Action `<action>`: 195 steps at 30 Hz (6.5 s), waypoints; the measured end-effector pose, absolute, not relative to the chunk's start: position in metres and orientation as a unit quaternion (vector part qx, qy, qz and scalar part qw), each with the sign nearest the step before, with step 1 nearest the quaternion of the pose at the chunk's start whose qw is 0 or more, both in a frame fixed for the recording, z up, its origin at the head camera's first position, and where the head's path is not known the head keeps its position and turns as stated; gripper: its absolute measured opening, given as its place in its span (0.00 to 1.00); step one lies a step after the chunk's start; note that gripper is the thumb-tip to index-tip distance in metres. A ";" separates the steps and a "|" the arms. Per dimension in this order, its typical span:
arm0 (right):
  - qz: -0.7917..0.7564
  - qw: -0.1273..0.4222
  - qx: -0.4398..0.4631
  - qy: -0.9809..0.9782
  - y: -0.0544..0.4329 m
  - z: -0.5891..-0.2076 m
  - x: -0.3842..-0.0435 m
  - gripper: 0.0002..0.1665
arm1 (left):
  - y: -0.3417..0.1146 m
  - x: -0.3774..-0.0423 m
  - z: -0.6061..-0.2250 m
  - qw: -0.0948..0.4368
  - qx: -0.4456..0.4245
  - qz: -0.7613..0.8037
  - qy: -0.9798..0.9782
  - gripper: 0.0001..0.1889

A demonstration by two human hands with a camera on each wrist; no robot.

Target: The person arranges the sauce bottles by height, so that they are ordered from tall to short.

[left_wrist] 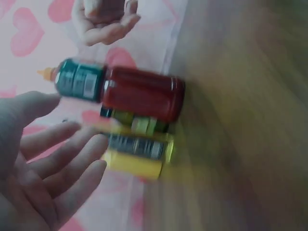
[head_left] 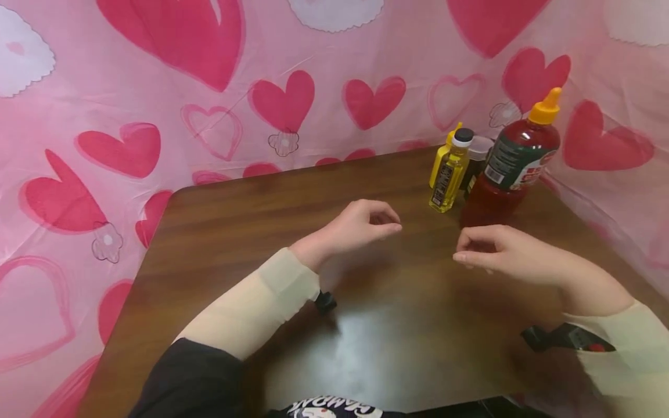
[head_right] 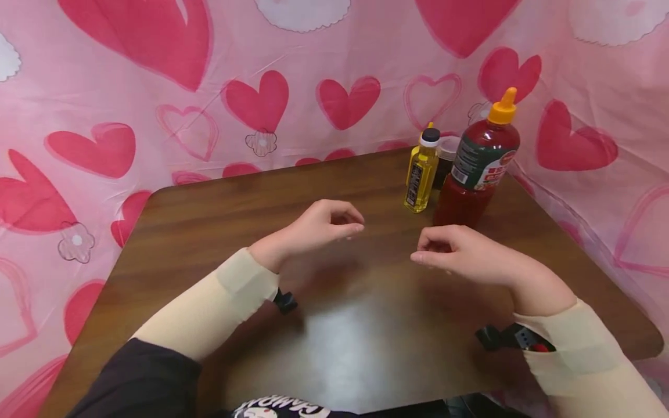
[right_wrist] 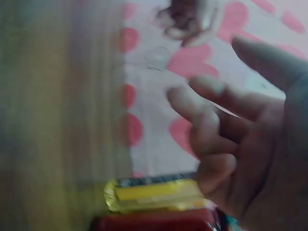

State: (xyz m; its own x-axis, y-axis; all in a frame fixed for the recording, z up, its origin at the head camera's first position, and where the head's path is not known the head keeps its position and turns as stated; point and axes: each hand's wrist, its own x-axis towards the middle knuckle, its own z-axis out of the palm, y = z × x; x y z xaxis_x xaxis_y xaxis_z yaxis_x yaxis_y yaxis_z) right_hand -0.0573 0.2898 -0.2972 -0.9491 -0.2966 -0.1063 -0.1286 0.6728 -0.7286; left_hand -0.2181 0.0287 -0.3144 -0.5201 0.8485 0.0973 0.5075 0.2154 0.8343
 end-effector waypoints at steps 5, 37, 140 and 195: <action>-0.404 0.169 -0.153 0.886 0.306 -0.283 -0.046 0.02 | 0.071 -0.212 -0.313 0.177 0.418 0.506 0.733 0.15; -0.404 -0.032 0.120 0.906 0.332 -0.285 -0.017 0.18 | 0.161 -0.176 -0.338 0.055 0.362 0.590 0.720 0.53; -0.395 -0.145 0.263 0.868 0.281 -0.331 -0.138 0.57 | -0.218 -0.317 -0.307 -0.195 0.083 0.513 0.832 0.48; -0.410 -0.186 0.262 0.854 0.266 -0.331 -0.167 0.24 | -0.223 -0.351 -0.329 -0.191 0.071 0.522 0.828 0.50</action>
State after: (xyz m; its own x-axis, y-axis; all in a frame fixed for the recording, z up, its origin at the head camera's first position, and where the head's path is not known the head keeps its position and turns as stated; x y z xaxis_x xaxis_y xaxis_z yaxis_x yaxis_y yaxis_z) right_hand -0.1672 0.2664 -0.3310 -0.7935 0.5997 0.1041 0.2942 0.5275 -0.7970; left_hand -0.3512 -0.2229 -0.3288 -0.9168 -0.0830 0.3907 0.3167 0.4450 0.8377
